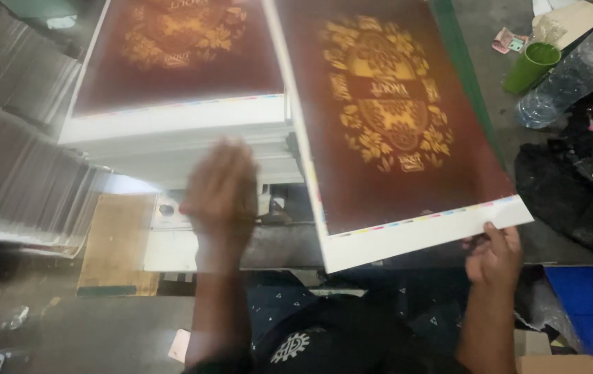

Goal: The recorder is picking up printed sheets from one pile and stacking them onto another.

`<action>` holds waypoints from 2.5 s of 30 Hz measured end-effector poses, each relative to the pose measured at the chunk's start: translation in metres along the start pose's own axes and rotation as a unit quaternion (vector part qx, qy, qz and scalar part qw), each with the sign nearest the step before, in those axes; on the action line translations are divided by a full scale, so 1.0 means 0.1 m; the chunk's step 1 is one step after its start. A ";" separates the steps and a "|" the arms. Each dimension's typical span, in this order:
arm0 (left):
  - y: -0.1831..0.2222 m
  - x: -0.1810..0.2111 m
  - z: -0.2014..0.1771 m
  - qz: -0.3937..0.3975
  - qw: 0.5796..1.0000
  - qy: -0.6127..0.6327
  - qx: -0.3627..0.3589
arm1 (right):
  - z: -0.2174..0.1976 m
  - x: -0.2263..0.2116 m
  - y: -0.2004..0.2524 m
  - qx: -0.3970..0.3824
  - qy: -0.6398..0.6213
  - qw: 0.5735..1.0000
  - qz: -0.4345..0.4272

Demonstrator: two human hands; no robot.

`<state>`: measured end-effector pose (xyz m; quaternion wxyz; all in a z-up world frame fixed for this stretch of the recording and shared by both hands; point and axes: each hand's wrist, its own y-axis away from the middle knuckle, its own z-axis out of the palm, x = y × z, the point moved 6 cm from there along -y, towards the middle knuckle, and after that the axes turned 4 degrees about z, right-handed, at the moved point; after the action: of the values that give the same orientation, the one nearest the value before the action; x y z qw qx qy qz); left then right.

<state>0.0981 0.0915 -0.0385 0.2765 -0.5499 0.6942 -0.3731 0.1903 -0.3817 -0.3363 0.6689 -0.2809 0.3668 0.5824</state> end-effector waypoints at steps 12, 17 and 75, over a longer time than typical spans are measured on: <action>-0.15 -0.78 0.68 -0.028 0.978 -0.118 -0.172 | -0.81 0.13 0.33 0.094 0.139 0.986 0.024; -0.39 -0.75 0.47 0.010 0.978 -0.154 -0.138 | -0.65 0.27 0.28 0.085 0.152 0.983 0.056; -0.42 1.27 0.01 0.197 0.960 0.161 -0.120 | 2.01 -0.36 0.25 -0.107 -0.036 0.993 0.039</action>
<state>0.0918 -0.0369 -0.0013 0.1607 -0.3641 0.8637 -0.3094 0.1970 -0.2371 -0.1905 0.6245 -0.3146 0.2889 0.6539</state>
